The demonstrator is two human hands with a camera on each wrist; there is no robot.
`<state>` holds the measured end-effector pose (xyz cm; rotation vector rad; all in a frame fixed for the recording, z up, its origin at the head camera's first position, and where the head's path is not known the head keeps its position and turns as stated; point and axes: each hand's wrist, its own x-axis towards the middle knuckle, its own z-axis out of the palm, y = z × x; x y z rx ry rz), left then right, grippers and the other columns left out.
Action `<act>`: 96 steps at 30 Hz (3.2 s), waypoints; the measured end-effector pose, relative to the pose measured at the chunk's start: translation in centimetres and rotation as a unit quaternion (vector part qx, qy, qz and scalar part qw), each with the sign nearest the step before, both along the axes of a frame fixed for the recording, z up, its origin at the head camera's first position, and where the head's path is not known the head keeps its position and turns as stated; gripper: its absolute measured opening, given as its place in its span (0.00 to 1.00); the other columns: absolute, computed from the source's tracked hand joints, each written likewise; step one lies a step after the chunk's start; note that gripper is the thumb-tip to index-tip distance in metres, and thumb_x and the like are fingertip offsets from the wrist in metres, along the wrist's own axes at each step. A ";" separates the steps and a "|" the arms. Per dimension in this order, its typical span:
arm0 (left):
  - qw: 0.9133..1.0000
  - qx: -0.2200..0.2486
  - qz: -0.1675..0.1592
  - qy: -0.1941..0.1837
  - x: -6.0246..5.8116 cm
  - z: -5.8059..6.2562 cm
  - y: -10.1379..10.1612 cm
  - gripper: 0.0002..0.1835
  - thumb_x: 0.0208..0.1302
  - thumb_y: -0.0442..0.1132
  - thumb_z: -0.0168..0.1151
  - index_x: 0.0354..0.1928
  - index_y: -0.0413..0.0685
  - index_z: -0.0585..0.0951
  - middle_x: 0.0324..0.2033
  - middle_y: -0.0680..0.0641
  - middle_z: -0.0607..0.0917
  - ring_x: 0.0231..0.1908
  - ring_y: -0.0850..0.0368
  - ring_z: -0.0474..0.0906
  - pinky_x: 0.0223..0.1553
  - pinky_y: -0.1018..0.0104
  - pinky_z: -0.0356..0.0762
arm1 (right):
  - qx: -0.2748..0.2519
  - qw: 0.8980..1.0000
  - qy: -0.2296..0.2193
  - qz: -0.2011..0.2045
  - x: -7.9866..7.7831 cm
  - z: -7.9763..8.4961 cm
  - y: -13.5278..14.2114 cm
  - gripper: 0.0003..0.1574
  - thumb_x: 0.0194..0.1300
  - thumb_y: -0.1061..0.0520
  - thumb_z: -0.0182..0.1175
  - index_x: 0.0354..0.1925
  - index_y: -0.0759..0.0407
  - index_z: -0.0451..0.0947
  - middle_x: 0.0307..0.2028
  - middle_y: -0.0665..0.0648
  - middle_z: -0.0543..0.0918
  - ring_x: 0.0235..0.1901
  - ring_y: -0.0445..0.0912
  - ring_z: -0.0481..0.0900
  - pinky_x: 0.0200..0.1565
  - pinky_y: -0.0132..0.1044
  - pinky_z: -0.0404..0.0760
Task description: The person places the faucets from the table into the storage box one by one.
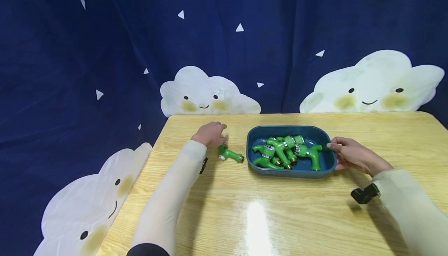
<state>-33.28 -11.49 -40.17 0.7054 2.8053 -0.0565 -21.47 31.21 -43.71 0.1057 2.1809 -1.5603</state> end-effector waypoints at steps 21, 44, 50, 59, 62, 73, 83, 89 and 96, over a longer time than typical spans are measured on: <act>0.991 0.089 -0.082 0.049 2.5 -2.2 -2.5 0.26 0.60 0.54 0.69 0.57 0.50 0.82 0.56 0.47 0.83 0.54 0.47 0.79 0.52 0.52 0.80 | 0.023 1.000 0.005 0.001 0.2 0.3 0.0 0.16 0.80 0.53 0.39 0.44 0.66 0.63 0.23 0.49 0.72 0.23 0.40 0.77 0.32 0.38 0.87; 0.993 0.043 -0.087 0.066 4.1 -3.5 -2.2 0.19 0.60 0.45 0.71 0.53 0.54 0.85 0.58 0.48 0.78 0.52 0.49 0.76 0.49 0.53 0.80 | 0.043 0.999 0.012 -0.008 0.2 0.3 -0.4 0.16 0.80 0.52 0.39 0.46 0.66 0.64 0.24 0.50 0.73 0.24 0.40 0.79 0.31 0.37 0.86; 0.992 0.054 -0.103 0.046 4.1 -3.2 -2.5 0.23 0.64 0.45 0.67 0.61 0.49 0.81 0.65 0.49 0.78 0.63 0.45 0.74 0.59 0.48 0.77 | 0.048 0.999 0.015 -0.012 0.1 0.2 -0.4 0.17 0.80 0.52 0.39 0.46 0.66 0.64 0.25 0.50 0.72 0.25 0.41 0.78 0.31 0.37 0.86; 0.993 0.077 -0.086 0.014 4.0 -2.6 -2.2 0.16 0.67 0.42 0.62 0.53 0.44 0.82 0.55 0.45 0.83 0.57 0.48 0.77 0.61 0.52 0.76 | 0.034 0.999 0.022 -0.013 0.3 0.0 -0.2 0.16 0.80 0.53 0.39 0.45 0.66 0.64 0.24 0.49 0.73 0.24 0.40 0.78 0.31 0.37 0.86; 0.993 0.100 -0.067 -0.012 3.9 -2.6 -2.2 0.16 0.67 0.42 0.61 0.53 0.41 0.82 0.52 0.44 0.84 0.54 0.49 0.78 0.59 0.53 0.77 | 0.033 0.999 0.020 -0.014 0.3 0.0 -0.3 0.16 0.81 0.53 0.38 0.45 0.66 0.64 0.24 0.50 0.74 0.24 0.40 0.78 0.31 0.37 0.86; 0.948 0.254 0.065 -0.180 3.2 -2.9 -3.1 0.20 0.72 0.52 0.54 0.53 0.46 0.82 0.49 0.45 0.84 0.45 0.53 0.78 0.52 0.53 0.76 | 0.045 0.999 0.012 -0.011 0.5 0.1 -0.7 0.17 0.81 0.53 0.38 0.46 0.67 0.64 0.25 0.51 0.74 0.25 0.41 0.80 0.32 0.37 0.87; 0.915 0.341 0.113 -0.182 1.7 -3.8 -3.1 0.26 0.75 0.53 0.50 0.68 0.50 0.74 0.63 0.44 0.78 0.61 0.48 0.75 0.64 0.47 0.72 | 0.041 0.999 0.019 -0.007 0.4 0.1 -0.5 0.17 0.80 0.53 0.39 0.47 0.68 0.63 0.24 0.51 0.75 0.25 0.42 0.80 0.31 0.38 0.86; 0.926 0.331 0.114 -0.141 1.0 -4.0 -2.5 0.24 0.76 0.52 0.45 0.62 0.48 0.79 0.58 0.43 0.81 0.57 0.48 0.75 0.64 0.49 0.70 | 0.042 0.999 0.018 -0.005 0.3 0.2 -0.4 0.17 0.80 0.52 0.39 0.46 0.67 0.63 0.26 0.52 0.76 0.25 0.41 0.80 0.31 0.38 0.86; 0.913 0.348 0.143 -0.161 0.4 -4.5 -2.4 0.24 0.77 0.52 0.44 0.63 0.46 0.77 0.53 0.42 0.81 0.49 0.50 0.76 0.54 0.56 0.73 | 0.048 0.999 0.019 -0.005 0.3 0.1 -0.4 0.18 0.80 0.52 0.39 0.45 0.67 0.63 0.26 0.52 0.75 0.25 0.41 0.79 0.31 0.37 0.86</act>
